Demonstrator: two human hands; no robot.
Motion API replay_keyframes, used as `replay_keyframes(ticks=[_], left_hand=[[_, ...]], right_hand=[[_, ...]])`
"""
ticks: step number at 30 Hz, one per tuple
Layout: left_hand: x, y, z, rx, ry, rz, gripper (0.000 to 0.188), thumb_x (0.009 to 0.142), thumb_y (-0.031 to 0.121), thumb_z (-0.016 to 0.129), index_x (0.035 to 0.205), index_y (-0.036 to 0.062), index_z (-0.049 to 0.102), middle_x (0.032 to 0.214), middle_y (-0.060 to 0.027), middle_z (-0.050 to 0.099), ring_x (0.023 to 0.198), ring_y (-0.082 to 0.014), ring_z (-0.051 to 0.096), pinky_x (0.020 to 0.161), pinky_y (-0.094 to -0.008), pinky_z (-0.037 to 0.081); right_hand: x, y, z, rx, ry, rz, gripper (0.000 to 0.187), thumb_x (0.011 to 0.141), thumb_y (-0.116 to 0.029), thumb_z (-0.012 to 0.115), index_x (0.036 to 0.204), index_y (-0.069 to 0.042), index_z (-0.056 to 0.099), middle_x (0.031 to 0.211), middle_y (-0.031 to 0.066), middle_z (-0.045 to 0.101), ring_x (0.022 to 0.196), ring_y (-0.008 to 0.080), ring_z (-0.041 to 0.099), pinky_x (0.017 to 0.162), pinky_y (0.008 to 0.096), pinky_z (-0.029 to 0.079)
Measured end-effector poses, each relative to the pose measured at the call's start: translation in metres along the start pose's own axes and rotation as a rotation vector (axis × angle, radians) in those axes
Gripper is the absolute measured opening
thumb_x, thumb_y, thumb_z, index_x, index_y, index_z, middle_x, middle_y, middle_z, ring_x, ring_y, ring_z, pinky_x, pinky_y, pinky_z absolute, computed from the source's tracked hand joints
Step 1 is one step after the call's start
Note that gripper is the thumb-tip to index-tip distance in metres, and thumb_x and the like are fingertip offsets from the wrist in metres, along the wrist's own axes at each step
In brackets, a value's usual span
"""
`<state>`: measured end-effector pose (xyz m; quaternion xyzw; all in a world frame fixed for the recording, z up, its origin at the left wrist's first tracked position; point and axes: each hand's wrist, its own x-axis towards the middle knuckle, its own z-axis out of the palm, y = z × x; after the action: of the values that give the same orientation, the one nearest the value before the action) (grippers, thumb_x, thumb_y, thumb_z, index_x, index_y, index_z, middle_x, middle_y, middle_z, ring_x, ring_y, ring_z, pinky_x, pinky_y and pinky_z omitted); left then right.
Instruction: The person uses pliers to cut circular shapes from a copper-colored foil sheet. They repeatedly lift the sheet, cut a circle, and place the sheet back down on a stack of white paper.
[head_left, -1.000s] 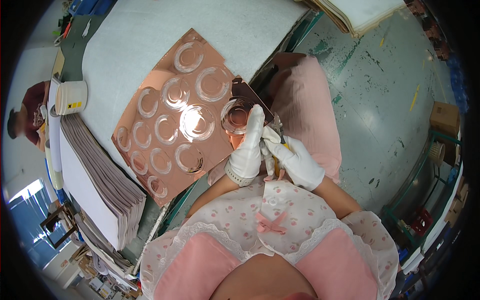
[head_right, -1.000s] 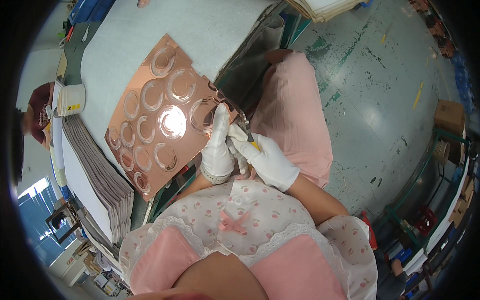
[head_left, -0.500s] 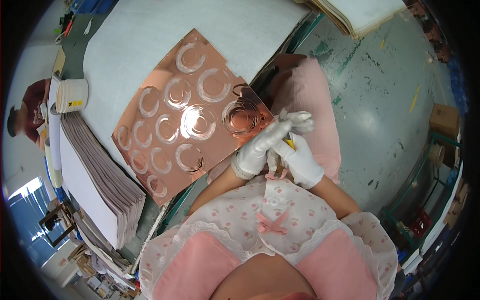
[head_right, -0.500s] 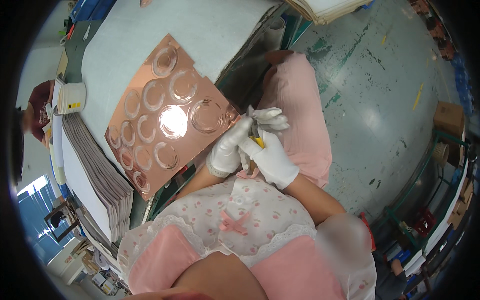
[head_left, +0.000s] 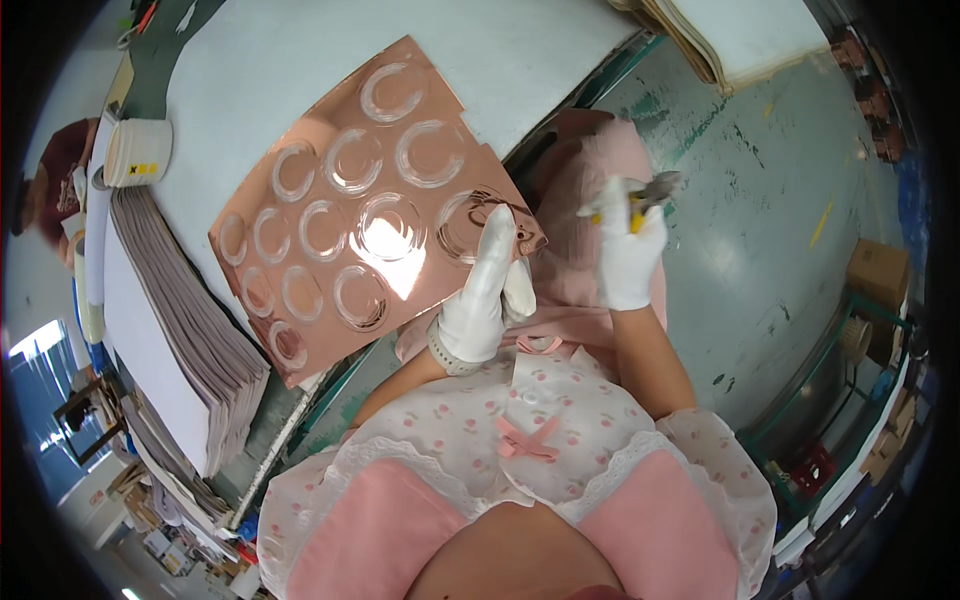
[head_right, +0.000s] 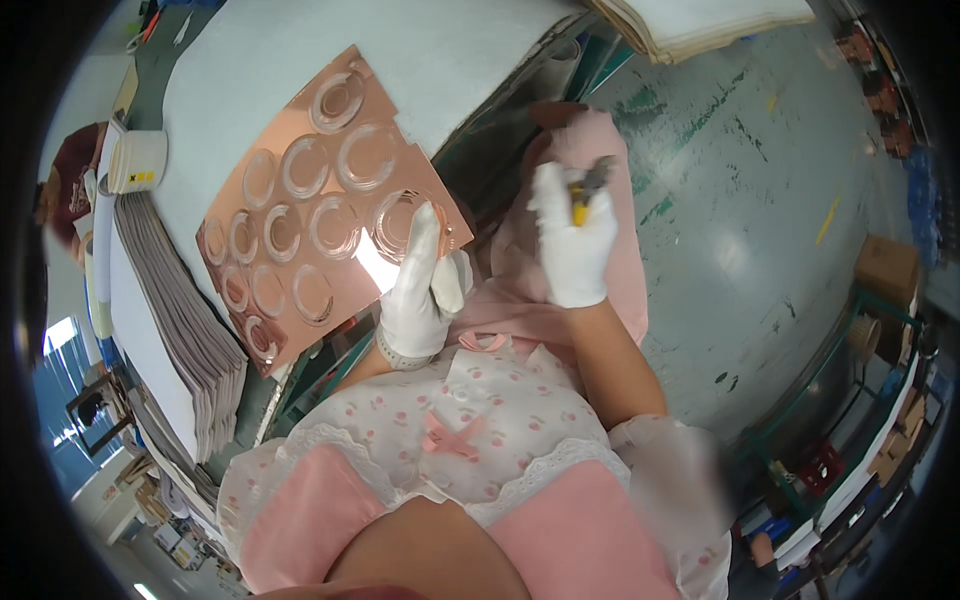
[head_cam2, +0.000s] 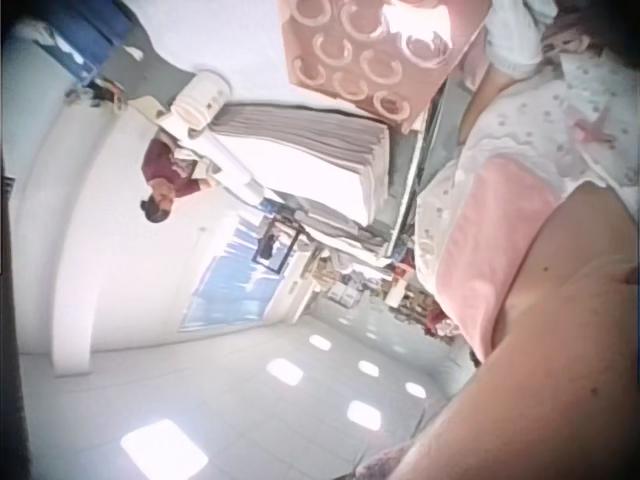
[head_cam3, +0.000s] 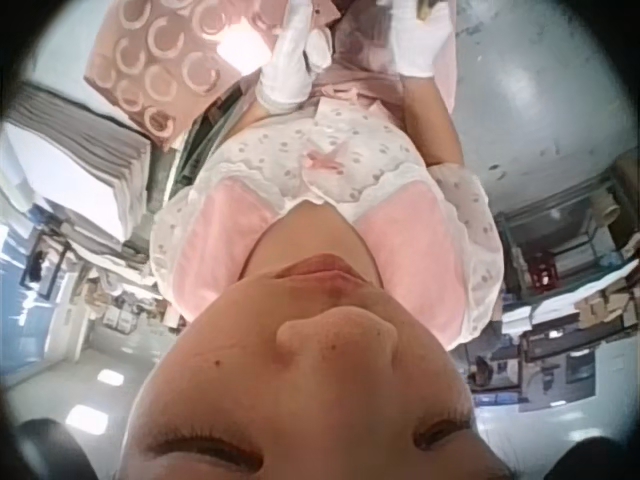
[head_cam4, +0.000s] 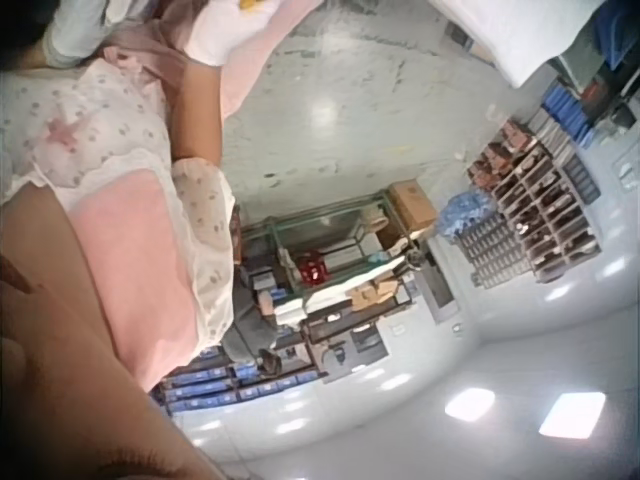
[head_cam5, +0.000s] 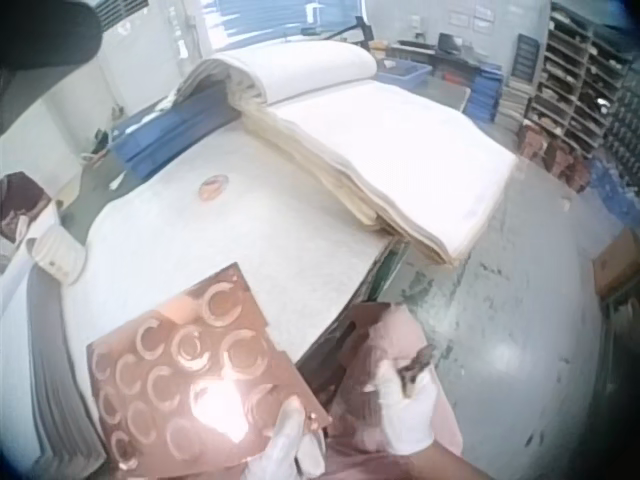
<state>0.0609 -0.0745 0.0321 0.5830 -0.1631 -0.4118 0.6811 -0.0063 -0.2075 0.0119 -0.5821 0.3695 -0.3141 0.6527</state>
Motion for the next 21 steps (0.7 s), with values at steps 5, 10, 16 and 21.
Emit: replay_keyframes(ticks=[5, 10, 16, 21], left_hand=[[-0.005, -0.011, -0.001, 0.361, 0.008, 0.461, 0.047, 0.088, -0.005, 0.043, 0.134, 0.0001, 0.032, 0.060, 0.0038, 0.034, 0.050, -0.0072, 0.037, 0.049, -0.0220, 0.038], [-0.011, -0.004, 0.000, -0.009, -0.018, 0.126, 0.038, 0.092, 0.001, 0.039, 0.129, -0.0028, 0.037, 0.057, 0.0042, 0.037, 0.047, -0.0063, 0.036, 0.045, -0.0223, 0.035], [-0.010, 0.002, 0.007, -0.003, -0.032, 0.155, 0.039, 0.092, 0.003, 0.037, 0.131, -0.0011, 0.035, 0.056, 0.0056, 0.031, 0.045, -0.0064, 0.030, 0.046, -0.0200, 0.030], [-0.015, -0.013, -0.004, -0.006, -0.047, 0.259, 0.048, 0.090, -0.004, 0.037, 0.137, 0.0004, 0.026, 0.061, 0.0051, 0.031, 0.050, -0.0072, 0.031, 0.048, -0.0206, 0.032]], right_hand=[[-0.018, 0.014, -0.017, -0.519, -0.395, -0.528, 0.014, 0.070, -0.003, 0.067, 0.076, -0.004, 0.054, 0.066, 0.0083, 0.055, 0.054, 0.0206, 0.054, 0.050, 0.0311, 0.043], [-0.019, 0.012, -0.010, -0.589, -0.458, -0.500, 0.023, 0.058, -0.002, 0.067, 0.075, -0.005, 0.053, 0.070, 0.0101, 0.054, 0.066, 0.0296, 0.055, 0.057, 0.0381, 0.045], [-0.013, 0.017, -0.008, -0.509, -0.203, -0.397, 0.013, 0.074, -0.008, 0.066, 0.073, -0.004, 0.053, 0.063, 0.0111, 0.054, 0.055, 0.0290, 0.054, 0.053, 0.0344, 0.045], [0.000, 0.013, -0.029, -0.265, -0.152, -0.153, 0.012, 0.077, -0.009, 0.064, 0.075, -0.003, 0.054, 0.061, 0.0109, 0.054, 0.053, 0.0249, 0.056, 0.052, 0.0318, 0.045]])
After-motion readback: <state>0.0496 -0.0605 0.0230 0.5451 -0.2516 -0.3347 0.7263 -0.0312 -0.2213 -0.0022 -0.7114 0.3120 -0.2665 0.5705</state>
